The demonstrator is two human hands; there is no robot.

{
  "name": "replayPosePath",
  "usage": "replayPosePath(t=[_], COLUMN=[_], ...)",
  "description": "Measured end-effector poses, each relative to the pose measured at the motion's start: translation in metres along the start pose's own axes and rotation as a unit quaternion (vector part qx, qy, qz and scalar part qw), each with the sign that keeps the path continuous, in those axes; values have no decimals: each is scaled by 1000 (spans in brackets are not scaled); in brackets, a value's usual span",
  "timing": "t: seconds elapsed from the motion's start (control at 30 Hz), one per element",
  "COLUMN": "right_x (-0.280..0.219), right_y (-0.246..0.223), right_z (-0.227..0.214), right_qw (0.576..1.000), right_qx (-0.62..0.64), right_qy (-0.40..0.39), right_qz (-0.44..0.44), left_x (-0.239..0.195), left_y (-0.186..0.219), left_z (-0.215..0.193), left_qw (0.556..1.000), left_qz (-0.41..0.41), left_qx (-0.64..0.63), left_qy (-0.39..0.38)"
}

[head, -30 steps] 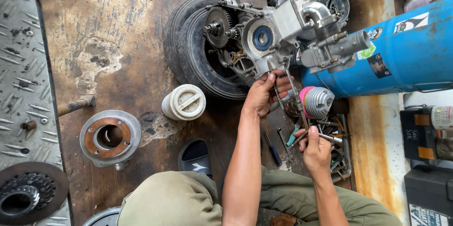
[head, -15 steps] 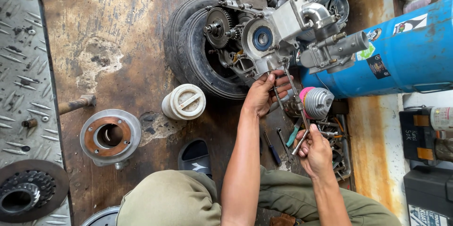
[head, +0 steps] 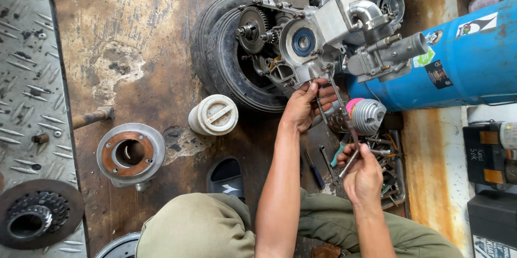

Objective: The person sits on the floor and uses a socket wrench to tighten bolts on a disassembled engine block resting on a tire. They manipulate the engine casing and use the tool to secure components.

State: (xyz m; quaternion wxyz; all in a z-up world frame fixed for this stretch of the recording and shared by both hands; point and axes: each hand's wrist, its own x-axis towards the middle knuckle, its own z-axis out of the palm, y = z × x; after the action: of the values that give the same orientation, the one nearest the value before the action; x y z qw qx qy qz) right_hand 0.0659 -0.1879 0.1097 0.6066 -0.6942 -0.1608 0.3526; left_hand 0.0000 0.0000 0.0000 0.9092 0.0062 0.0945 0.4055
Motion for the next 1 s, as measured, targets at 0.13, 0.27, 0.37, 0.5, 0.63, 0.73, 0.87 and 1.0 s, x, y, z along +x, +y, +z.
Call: replayPosePath(t=[0.13,0.27,0.37,0.5,0.63,0.73,0.87,1.0], right_x=[-12,-16,-18,-28,-23,-19,-15,9], right_y=[-8,-11,-23,-44,-46,-46,-47,-40], right_z=[-3,-16,-2,31,37,38,37,17], right_qw=[992,994,960,801,775,750,702,519], right_qx=[95,24,-192,-489,-513,-529,-560,-645], right_qy=[82,15,-6,-46,-80,-91,-93,-91], right_qz=[2,-109,-204,-343,-361,-386,-430,-553], left_x=[-4,-9,-6,-7,-5,-6,-6,-4], left_y=[14,11,12,13,13,16,13,13], left_z=[3,2,2,2,1,1,1,0], left_qw=[999,999,999,999,999,999,998,999], left_qz=[-25,-34,-27,-32,-32,-38,-45,-43], left_qx=[-30,-21,-20,-6,-9,-7,-10,-11], left_qy=[-27,-26,-30,-25,-27,-31,-30,-30])
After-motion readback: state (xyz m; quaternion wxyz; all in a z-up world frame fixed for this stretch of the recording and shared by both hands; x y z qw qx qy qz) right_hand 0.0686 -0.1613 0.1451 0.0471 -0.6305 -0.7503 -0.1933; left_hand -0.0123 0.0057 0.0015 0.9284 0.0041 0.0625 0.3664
